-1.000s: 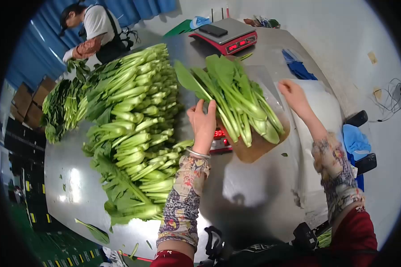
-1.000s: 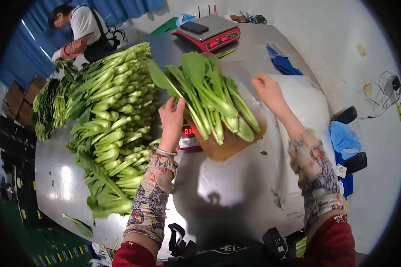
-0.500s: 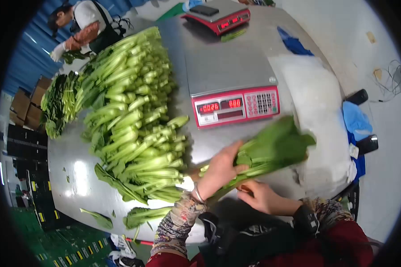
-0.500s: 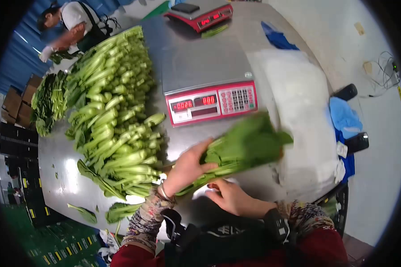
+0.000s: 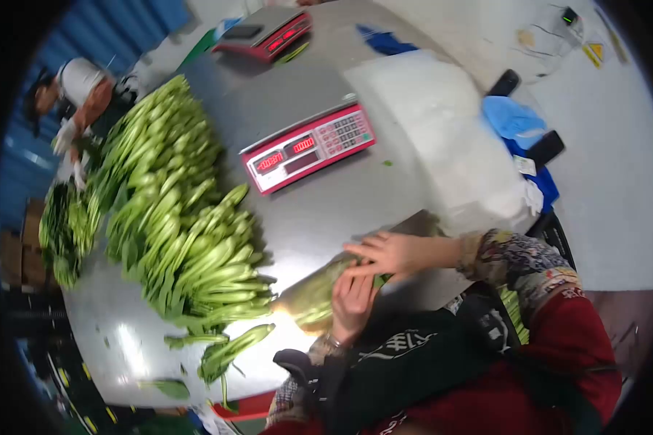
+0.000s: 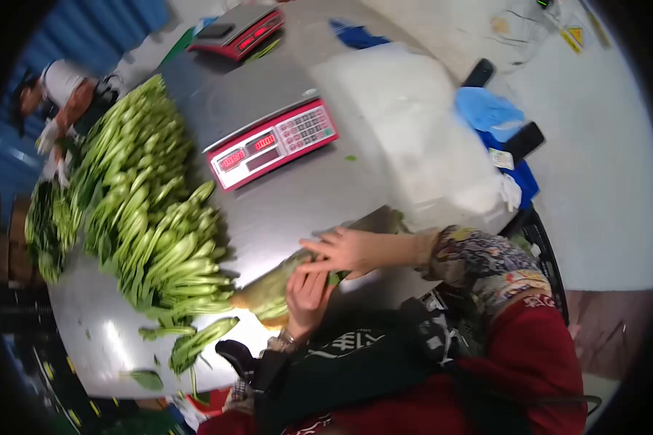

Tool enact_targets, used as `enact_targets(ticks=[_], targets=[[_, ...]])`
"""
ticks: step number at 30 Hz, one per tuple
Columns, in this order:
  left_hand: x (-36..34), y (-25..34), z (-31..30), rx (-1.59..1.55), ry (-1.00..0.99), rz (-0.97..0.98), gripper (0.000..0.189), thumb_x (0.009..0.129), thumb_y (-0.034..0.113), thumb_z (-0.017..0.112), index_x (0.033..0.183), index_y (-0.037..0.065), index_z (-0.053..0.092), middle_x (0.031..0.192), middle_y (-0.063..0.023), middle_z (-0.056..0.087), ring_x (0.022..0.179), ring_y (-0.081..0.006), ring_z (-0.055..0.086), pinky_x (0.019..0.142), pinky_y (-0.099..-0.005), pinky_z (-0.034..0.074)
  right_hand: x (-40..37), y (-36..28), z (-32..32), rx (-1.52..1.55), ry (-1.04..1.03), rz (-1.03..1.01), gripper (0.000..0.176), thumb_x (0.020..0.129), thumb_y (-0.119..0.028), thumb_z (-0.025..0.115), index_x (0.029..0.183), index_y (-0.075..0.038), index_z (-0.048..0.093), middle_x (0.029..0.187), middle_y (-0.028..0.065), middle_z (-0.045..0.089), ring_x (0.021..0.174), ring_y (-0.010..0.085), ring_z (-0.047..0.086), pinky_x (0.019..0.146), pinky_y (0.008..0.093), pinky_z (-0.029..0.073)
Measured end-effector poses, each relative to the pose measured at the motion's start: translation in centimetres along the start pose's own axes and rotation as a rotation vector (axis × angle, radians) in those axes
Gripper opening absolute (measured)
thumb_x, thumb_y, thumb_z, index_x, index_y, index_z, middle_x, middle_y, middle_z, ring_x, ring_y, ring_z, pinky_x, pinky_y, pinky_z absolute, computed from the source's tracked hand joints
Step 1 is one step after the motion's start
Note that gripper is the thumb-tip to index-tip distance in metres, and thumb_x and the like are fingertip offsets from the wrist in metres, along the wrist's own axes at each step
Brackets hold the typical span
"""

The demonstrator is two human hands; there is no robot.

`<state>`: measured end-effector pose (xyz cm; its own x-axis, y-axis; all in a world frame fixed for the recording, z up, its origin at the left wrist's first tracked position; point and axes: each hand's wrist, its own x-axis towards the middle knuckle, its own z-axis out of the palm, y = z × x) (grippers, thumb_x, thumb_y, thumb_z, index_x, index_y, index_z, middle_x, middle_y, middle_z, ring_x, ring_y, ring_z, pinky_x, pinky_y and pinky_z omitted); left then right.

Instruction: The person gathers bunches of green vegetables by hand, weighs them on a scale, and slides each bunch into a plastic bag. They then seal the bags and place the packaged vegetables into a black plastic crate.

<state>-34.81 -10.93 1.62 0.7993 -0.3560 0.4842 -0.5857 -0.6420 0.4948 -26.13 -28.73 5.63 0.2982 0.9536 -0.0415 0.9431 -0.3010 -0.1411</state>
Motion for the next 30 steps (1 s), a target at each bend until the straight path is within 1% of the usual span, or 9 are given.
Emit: enact_targets(ticks=[4, 5, 9, 15, 18, 21, 26, 29, 30], targets=[[0.6, 0.3, -3.6, -0.496, -0.12, -0.155, 0.032, 0.069, 0.008, 0.075, 0.097, -0.003, 0.065, 0.092, -0.0143, 0.067, 0.088, -0.0297, 0.063, 0.082, -0.0373, 0.049, -2.6, -3.0, 0.9, 0.354, -0.082, 0.159, 0.077, 0.08, -0.038, 0.061, 0.146, -0.023, 0.022, 0.128, 0.027, 0.041, 0.094, 0.0402, 0.06, 0.077, 0.0403, 0.051], [1.0, 0.2, -4.3, -0.655, -0.164, -0.274, 0.028, 0.071, 0.008, 0.075, 0.096, -0.001, 0.065, 0.088, -0.0127, 0.067, 0.084, -0.0269, 0.065, 0.08, -0.036, 0.05, -4.1, -4.0, 2.3, 0.451, -0.039, 0.216, 0.085, 0.079, -0.031, 0.065, 0.147, -0.027, 0.014, 0.115, 0.0243, 0.048, 0.091, 0.0392, 0.059, 0.079, 0.0458, 0.048], [6.8, 0.3, -3.7, -0.731, 0.143, -0.665, 0.018, 0.086, 0.009, 0.061, 0.101, -0.001, 0.064, 0.09, -0.0071, 0.069, 0.084, -0.0139, 0.063, 0.081, -0.0271, 0.048, -11.8, -6.2, -3.1, 0.627, -0.029, 0.619, 0.077, 0.081, -0.024, 0.062, 0.145, -0.027, 0.02, 0.11, 0.0205, 0.051, 0.09, 0.0378, 0.059, 0.078, 0.0429, 0.048], [15.7, 1.8, 10.2, -0.651, -0.025, -0.27, 0.02, 0.085, 0.012, 0.062, 0.104, 0.003, 0.063, 0.094, -0.0078, 0.066, 0.085, -0.017, 0.062, 0.073, -0.0283, 0.05, -24.0, -9.3, -9.2, 0.544, 0.483, 1.346, 0.068, 0.073, -0.011, 0.07, 0.134, -0.005, 0.042, 0.116, 0.0224, 0.056, 0.103, 0.0344, 0.058, 0.087, 0.035, 0.046], [18.9, 5.1, 17.2, -0.517, -0.086, 0.018, 0.02, 0.077, 0.014, 0.069, 0.095, 0.007, 0.064, 0.09, -0.0075, 0.063, 0.084, -0.025, 0.059, 0.07, -0.0349, 0.049, -27.7, -10.6, -9.9, 0.571, 0.571, 1.615, 0.072, 0.072, -0.006, 0.07, 0.137, -0.008, 0.039, 0.116, 0.0246, 0.056, 0.101, 0.036, 0.058, 0.086, 0.0328, 0.045], [19.7, 5.2, 23.0, -0.317, -0.346, 0.125, 0.015, 0.075, 0.014, 0.071, 0.087, 0.009, 0.065, 0.089, -0.0056, 0.062, 0.085, -0.0247, 0.058, 0.068, -0.0349, 0.049, -30.0, -11.4, -9.2, 0.546, 0.662, 1.675, 0.074, 0.071, -0.006, 0.071, 0.138, -0.01, 0.04, 0.115, 0.0247, 0.054, 0.1, 0.0366, 0.058, 0.083, 0.0342, 0.047], [25.0, 7.4, 19.3, -0.579, 0.038, -0.034, 0.003, 0.072, 0.007, 0.067, 0.075, 0.008, 0.066, 0.074, -0.0057, 0.062, 0.069, -0.0239, 0.059, 0.06, -0.0324, 0.047, -32.1, -12.3, -7.9, 0.295, 0.479, 1.606, 0.071, 0.07, -0.012, 0.071, 0.135, -0.013, 0.043, 0.116, 0.0241, 0.053, 0.098, 0.0389, 0.058, 0.08, 0.04, 0.049], [22.8, 3.8, 22.7, -0.407, -0.465, 0.205, 0.004, 0.073, 0.006, 0.068, 0.073, 0.004, 0.065, 0.075, -0.0071, 0.063, 0.069, -0.0213, 0.06, 0.06, -0.0298, 0.046, -31.4, -11.8, -7.6, 0.214, 0.299, 1.543, 0.068, 0.07, -0.015, 0.07, 0.133, -0.016, 0.044, 0.12, 0.0233, 0.049, 0.093, 0.0376, 0.059, 0.074, 0.0429, 0.05], [22.9, 3.5, 22.8, -0.44, -0.492, 0.215, 0.005, 0.073, 0.007, 0.07, 0.073, 0.004, 0.067, 0.074, -0.008, 0.064, 0.067, -0.0202, 0.059, 0.06, -0.0293, 0.046, -31.3, -11.2, -7.2, 0.208, 0.252, 1.5, 0.068, 0.07, -0.015, 0.07, 0.133, -0.017, 0.044, 0.12, 0.023, 0.049, 0.092, 0.0371, 0.06, 0.074, 0.0431, 0.05]])
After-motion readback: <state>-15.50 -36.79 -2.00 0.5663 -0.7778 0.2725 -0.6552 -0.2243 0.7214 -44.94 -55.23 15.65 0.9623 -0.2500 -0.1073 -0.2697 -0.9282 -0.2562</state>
